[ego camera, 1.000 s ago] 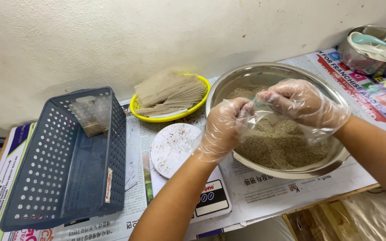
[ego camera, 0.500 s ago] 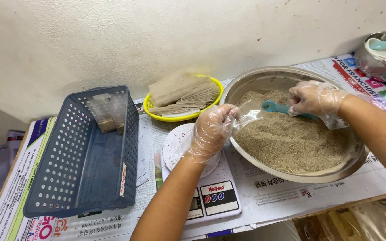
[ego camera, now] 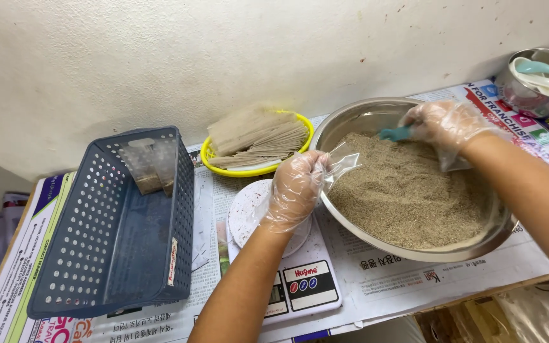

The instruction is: Packaging powder into small bags by scooping, weighing on a digital scale, and sorting into a crate.

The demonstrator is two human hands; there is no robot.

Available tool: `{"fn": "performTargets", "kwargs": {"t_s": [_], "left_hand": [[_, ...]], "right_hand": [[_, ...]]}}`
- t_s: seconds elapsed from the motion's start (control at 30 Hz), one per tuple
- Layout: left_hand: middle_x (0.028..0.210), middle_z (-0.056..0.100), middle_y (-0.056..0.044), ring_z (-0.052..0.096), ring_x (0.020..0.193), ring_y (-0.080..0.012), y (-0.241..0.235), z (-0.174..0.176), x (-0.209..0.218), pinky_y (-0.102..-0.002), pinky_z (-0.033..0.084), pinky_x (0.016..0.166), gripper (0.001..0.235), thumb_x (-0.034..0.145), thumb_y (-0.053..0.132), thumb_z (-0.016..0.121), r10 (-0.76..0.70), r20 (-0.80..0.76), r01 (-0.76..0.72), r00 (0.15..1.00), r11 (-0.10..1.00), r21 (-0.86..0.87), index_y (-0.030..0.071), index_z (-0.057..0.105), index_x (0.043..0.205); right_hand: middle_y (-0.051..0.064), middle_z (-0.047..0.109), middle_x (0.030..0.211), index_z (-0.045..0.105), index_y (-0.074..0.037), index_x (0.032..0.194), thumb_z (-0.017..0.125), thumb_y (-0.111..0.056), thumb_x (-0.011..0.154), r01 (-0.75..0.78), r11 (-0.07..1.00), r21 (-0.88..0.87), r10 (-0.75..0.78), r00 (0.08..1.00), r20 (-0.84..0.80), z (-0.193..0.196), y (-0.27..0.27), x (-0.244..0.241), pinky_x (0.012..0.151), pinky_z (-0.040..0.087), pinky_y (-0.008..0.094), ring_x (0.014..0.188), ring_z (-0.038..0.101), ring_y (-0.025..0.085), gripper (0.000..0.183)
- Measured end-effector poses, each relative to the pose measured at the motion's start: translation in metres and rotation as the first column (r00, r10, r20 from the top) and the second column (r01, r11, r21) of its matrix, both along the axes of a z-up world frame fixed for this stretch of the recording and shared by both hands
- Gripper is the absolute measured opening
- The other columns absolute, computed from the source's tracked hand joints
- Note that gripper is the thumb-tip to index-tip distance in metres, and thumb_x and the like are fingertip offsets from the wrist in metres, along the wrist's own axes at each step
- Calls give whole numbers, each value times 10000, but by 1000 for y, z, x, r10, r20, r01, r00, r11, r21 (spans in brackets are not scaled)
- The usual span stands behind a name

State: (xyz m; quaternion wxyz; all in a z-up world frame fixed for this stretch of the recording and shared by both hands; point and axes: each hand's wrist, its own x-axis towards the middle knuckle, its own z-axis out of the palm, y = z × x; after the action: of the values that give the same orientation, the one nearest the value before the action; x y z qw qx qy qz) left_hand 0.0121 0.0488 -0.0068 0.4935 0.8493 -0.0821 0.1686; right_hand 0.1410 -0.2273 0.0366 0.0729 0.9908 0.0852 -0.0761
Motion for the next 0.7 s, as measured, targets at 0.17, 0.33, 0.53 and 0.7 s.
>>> {"fn": "performTargets", "kwargs": {"t_s": [0.17, 0.33, 0.53, 0.7], "left_hand": [[749, 737, -67, 732, 893, -319, -3, -1, -4, -411, 592, 813, 251, 995, 343, 565, 61, -106, -59, 992, 998, 31, 246, 736, 839], [762, 739, -35, 725, 779, -211, -6, 2, 0, -312, 605, 684, 234, 999, 273, 584, -16, -87, 14, 996, 1000, -22, 182, 744, 855], [690, 662, 67, 606, 631, -88, -27, 22, 24, -253, 488, 616, 316, 1015, 282, 518, -58, -197, 56, 979, 998, -13, 185, 710, 784], [679, 687, 94, 619, 642, -84, -43, 17, 42, -280, 483, 645, 347, 967, 385, 488, -36, -245, 36, 969, 999, -5, 232, 720, 760]], "right_hand": [[-2, 778, 1088, 800, -347, 1094, 713, -344, 859, -37, 872, 488, 11, 998, 55, -56, 15, 19, 936, 577, 397, 1105, 716, 235, 251], [202, 731, 790, 794, -42, 1108, 696, -20, 904, 256, 542, 801, -123, 966, -226, -2, 11, -19, 573, 422, 308, 638, 617, 250, 227], [175, 639, 768, 790, 26, 1151, 701, 1, 933, 311, 411, 857, -14, 942, -335, 23, -35, -23, 566, 346, 306, 638, 469, 218, 236], [254, 680, 958, 749, 75, 1185, 682, 28, 923, 374, 338, 863, -49, 923, -381, 63, -37, -47, 773, 418, 357, 838, 564, 311, 274]]}}
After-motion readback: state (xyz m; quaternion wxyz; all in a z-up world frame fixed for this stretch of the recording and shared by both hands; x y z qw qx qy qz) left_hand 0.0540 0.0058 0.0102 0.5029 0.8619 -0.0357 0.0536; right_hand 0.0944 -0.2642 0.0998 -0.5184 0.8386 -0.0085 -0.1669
